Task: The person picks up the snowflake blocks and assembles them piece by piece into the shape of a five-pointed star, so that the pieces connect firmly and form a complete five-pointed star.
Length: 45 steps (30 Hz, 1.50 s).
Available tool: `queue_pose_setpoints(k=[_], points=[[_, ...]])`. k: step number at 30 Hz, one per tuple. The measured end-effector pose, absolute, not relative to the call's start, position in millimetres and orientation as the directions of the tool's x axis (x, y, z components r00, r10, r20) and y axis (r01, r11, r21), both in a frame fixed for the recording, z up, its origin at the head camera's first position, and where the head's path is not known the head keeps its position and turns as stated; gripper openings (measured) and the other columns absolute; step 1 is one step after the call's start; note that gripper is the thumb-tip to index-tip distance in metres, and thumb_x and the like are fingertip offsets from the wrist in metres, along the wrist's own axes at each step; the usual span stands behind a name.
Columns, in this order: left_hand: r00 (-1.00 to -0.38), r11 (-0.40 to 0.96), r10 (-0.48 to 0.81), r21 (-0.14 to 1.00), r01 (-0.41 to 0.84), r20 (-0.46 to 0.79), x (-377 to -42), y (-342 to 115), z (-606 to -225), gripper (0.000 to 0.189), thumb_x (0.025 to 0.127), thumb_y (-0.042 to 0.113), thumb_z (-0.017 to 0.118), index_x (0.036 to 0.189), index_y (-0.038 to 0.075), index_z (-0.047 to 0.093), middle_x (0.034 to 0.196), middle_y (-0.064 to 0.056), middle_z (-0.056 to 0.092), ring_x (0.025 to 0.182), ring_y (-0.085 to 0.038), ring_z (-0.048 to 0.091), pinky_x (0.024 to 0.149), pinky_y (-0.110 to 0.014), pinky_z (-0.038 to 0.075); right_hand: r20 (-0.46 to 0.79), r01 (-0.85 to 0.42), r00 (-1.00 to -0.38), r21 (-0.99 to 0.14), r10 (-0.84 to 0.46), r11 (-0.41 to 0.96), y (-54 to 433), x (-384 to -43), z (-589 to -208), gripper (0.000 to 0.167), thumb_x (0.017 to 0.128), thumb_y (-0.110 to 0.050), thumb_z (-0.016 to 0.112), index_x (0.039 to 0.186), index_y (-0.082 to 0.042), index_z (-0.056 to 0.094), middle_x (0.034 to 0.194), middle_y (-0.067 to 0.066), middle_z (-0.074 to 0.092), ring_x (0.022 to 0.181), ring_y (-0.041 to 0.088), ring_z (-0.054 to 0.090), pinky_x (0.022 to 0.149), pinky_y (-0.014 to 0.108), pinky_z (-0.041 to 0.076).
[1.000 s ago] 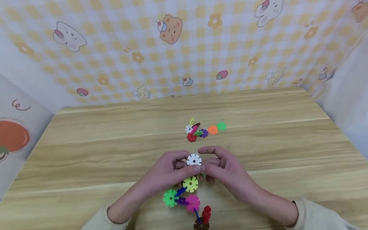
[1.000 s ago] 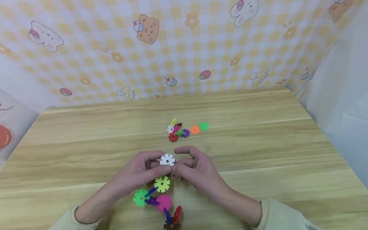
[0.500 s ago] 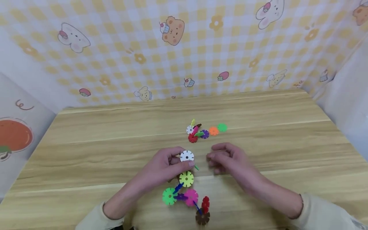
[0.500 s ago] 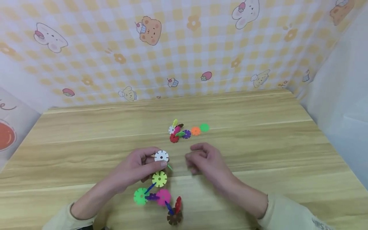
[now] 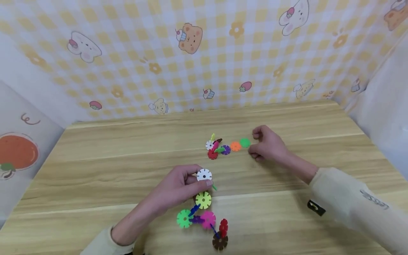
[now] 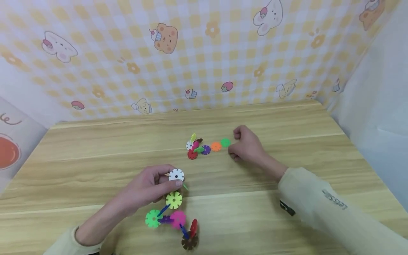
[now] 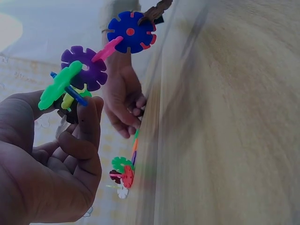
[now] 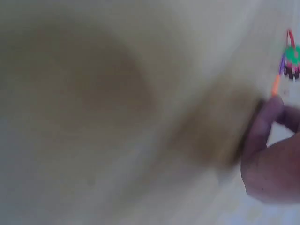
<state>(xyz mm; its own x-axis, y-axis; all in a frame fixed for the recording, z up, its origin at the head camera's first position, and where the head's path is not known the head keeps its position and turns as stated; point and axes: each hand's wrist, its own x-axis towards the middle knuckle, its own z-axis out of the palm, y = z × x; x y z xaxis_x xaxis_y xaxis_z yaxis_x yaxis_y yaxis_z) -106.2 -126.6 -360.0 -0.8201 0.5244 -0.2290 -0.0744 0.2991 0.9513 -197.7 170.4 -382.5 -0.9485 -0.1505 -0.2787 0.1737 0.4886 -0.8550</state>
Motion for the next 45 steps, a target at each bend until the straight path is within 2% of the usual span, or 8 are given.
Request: queue_pose_setpoints(k=[6,13,19,26,30,35,39,45], points=[[-0.825,0.279,0.521,0.957,-0.078,-0.220,-103.8,-127.3,-360.8,0.020,0.098,0.027,0.070,0.104,0.008,0.070,0.062,0.000,0.059,0.056,-0.009,0.038,0.050,-0.021,0.029,-0.230,0.040,-0.938,-0.813,-0.259,0.581,164.3,-216.1,-381.5,0.071,0.088,0.004,0.068,0.150,0.005,0.034,0.150,0.021,0.043,0.073,0.019,0.065,0.065,0.033,0.060],[-0.802,0.234,0.568,0.971,-0.056,-0.183,-98.0,-124.7,-359.2,0.019,0.099,0.023,0.069,0.105,0.005,0.070,0.076,-0.004,0.072,0.062,-0.008,0.048,0.055,-0.018,0.038,-0.121,-0.098,-0.951,-0.754,-0.284,0.650,165.1,-208.7,-388.6,0.050,0.093,0.000,0.069,0.139,0.004,0.050,0.132,0.021,0.059,0.061,0.016,0.062,0.057,0.030,0.056],[-0.800,0.227,0.576,0.973,-0.041,-0.168,-97.0,-124.5,-359.0,0.019,0.099,0.022,0.068,0.105,0.005,0.068,0.077,-0.003,0.070,0.065,-0.009,0.051,0.058,-0.018,0.041,-0.123,-0.079,-0.959,-0.749,-0.255,0.658,168.3,-204.7,-389.2,0.046,0.093,-0.001,0.069,0.136,0.005,0.052,0.125,0.022,0.060,0.065,0.016,0.062,0.059,0.030,0.057],[-0.789,0.231,0.576,0.969,-0.094,-0.214,-96.3,-124.9,-358.0,0.019,0.094,0.020,0.074,0.108,0.008,0.070,0.089,-0.006,0.076,0.075,-0.012,0.064,0.073,-0.026,0.056,-0.082,-0.062,-0.977,-0.769,-0.195,0.636,177.8,-190.5,-392.6,0.042,0.092,-0.005,0.073,0.128,0.008,0.057,0.118,0.022,0.062,0.081,0.020,0.069,0.065,0.025,0.058],[-0.784,0.222,0.581,0.969,-0.109,-0.221,-95.3,-125.5,-356.3,0.021,0.092,0.018,0.077,0.109,0.008,0.070,0.088,-0.006,0.075,0.072,-0.012,0.062,0.068,-0.026,0.055,-0.059,-0.085,-0.979,-0.751,-0.195,0.655,181.6,-182.5,-391.0,0.038,0.091,-0.006,0.074,0.123,0.010,0.059,0.112,0.021,0.064,0.087,0.022,0.068,0.067,0.025,0.057],[-0.779,0.206,0.582,0.969,-0.137,-0.234,-95.1,-125.7,-353.0,0.025,0.091,0.017,0.078,0.113,0.007,0.071,0.091,-0.008,0.076,0.072,-0.014,0.065,0.064,-0.026,0.057,-0.049,-0.118,-0.973,-0.732,-0.226,0.671,182.8,-175.2,-389.5,0.027,0.091,-0.007,0.073,0.113,0.006,0.065,0.098,0.014,0.068,0.076,0.018,0.064,0.065,0.026,0.053],[-0.777,0.193,0.578,0.967,-0.165,-0.247,-94.0,-125.5,-350.7,0.029,0.089,0.015,0.079,0.115,0.006,0.072,0.098,-0.011,0.077,0.082,-0.019,0.073,0.073,-0.035,0.062,-0.090,-0.089,-0.962,-0.792,-0.259,0.604,183.1,-163.1,-386.6,0.019,0.095,-0.009,0.070,0.110,0.003,0.070,0.092,0.009,0.070,0.075,0.017,0.062,0.065,0.025,0.054],[-0.774,0.155,0.606,0.982,-0.109,-0.182,-95.6,-124.4,-350.3,0.027,0.089,0.012,0.079,0.115,0.006,0.073,0.099,-0.012,0.077,0.087,-0.018,0.075,0.077,-0.033,0.062,-0.148,0.045,-0.931,-0.954,-0.333,0.298,174.9,-129.7,-373.1,0.023,0.100,-0.013,0.065,0.117,0.003,0.067,0.098,0.014,0.069,0.084,0.021,0.065,0.077,0.031,0.060]])
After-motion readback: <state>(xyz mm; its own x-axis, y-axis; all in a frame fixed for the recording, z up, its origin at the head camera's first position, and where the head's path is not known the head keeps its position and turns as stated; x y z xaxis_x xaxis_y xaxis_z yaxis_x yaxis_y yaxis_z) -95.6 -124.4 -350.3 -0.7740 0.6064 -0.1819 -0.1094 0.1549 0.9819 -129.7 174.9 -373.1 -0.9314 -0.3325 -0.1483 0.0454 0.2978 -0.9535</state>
